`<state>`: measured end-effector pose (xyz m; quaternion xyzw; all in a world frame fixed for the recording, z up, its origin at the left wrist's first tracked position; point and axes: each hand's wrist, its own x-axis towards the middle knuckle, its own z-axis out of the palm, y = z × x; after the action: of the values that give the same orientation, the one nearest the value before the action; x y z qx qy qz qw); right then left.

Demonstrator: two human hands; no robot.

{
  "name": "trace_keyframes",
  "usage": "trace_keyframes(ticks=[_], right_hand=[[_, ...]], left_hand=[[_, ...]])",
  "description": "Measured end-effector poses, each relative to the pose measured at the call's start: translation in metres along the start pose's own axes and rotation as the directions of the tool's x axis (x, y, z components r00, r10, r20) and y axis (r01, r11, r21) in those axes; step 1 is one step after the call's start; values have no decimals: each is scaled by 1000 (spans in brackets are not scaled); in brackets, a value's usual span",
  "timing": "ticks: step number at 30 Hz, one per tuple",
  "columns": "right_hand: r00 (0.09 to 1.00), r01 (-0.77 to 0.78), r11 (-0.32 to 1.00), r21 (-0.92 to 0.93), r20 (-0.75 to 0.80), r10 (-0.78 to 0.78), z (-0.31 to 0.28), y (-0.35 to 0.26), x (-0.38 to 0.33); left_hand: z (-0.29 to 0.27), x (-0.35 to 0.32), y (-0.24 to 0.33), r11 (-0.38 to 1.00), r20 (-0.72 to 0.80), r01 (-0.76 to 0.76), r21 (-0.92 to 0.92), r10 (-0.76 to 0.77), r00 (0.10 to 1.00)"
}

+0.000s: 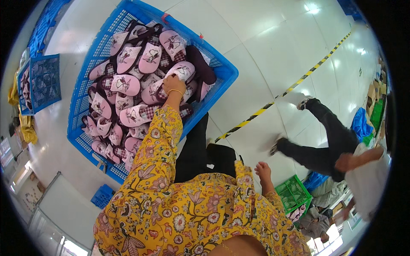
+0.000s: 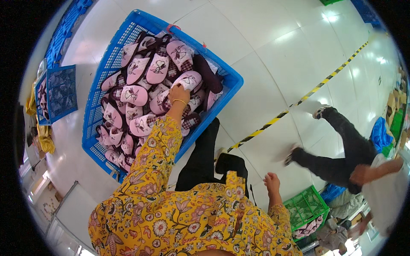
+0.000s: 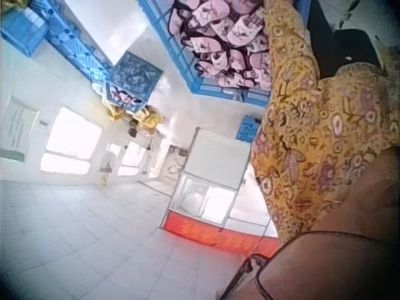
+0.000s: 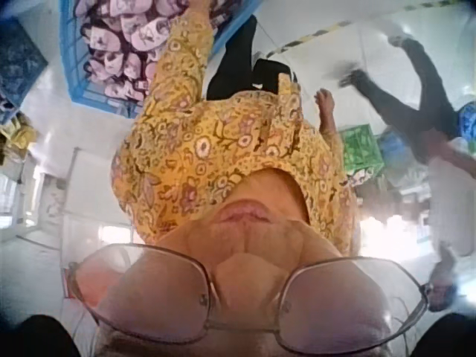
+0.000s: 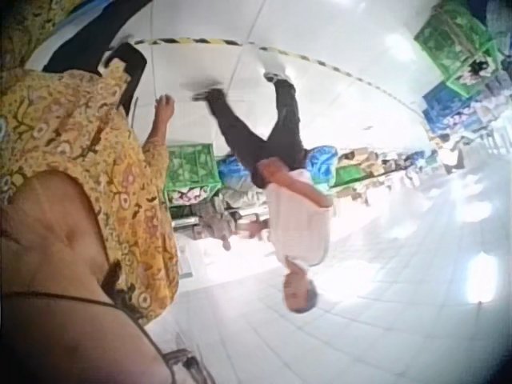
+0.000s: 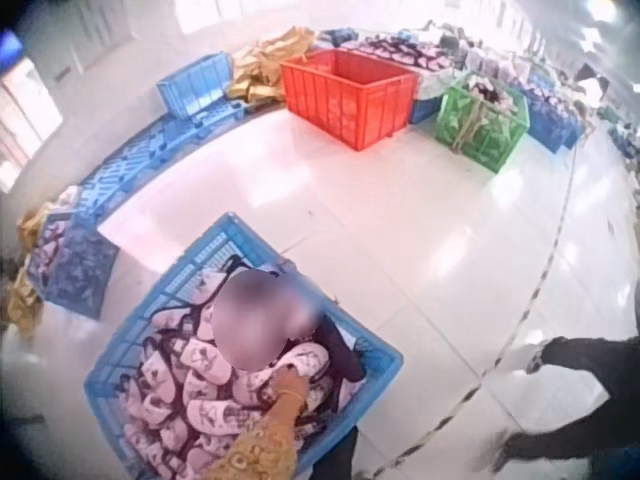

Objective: The person sits on the floor and attaches paper labels to pairs of pink slippers with cartoon designs. They pick up slippers from nearby crates, affix labels, and place the labeled pairs back into the crates.

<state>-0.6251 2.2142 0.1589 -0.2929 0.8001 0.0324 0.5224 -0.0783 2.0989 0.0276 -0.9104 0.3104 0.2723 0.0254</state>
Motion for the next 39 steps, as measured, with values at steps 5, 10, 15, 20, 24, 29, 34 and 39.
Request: trace_keyframes(ticks=[5,10,15,20,24,29,34,39], right_hand=[[939,268,955,-128,259,-229,61,-107,19],[707,581,809,83,440,-553,132,-246,-27],[460,742,630,227,512,-726,136,-359,-83],[381,467,765,444,679,-627,108,-385,-102],[420,500,787,361,693,-585,95,-392,-102],[496,334,848,412,689,-529,84,-400,-105],[506,271,870,412,708,-492,74,-403,-101],[501,261,868,422,709,-496,69,-399,-97]], left_hand=[[-27,-3,-44,771,11,24,-636,-22,1000],[-116,-74,-10,-530,362,502,-683,352,863],[-135,-115,36,-749,187,560,-355,530,827],[-147,-125,62,-794,158,527,-303,504,849],[-153,-138,91,-805,194,537,-252,502,843],[-153,-143,111,-814,256,530,-237,474,843],[-155,-147,120,-809,245,541,-228,490,836],[-158,-151,129,-817,229,527,-234,480,847]])
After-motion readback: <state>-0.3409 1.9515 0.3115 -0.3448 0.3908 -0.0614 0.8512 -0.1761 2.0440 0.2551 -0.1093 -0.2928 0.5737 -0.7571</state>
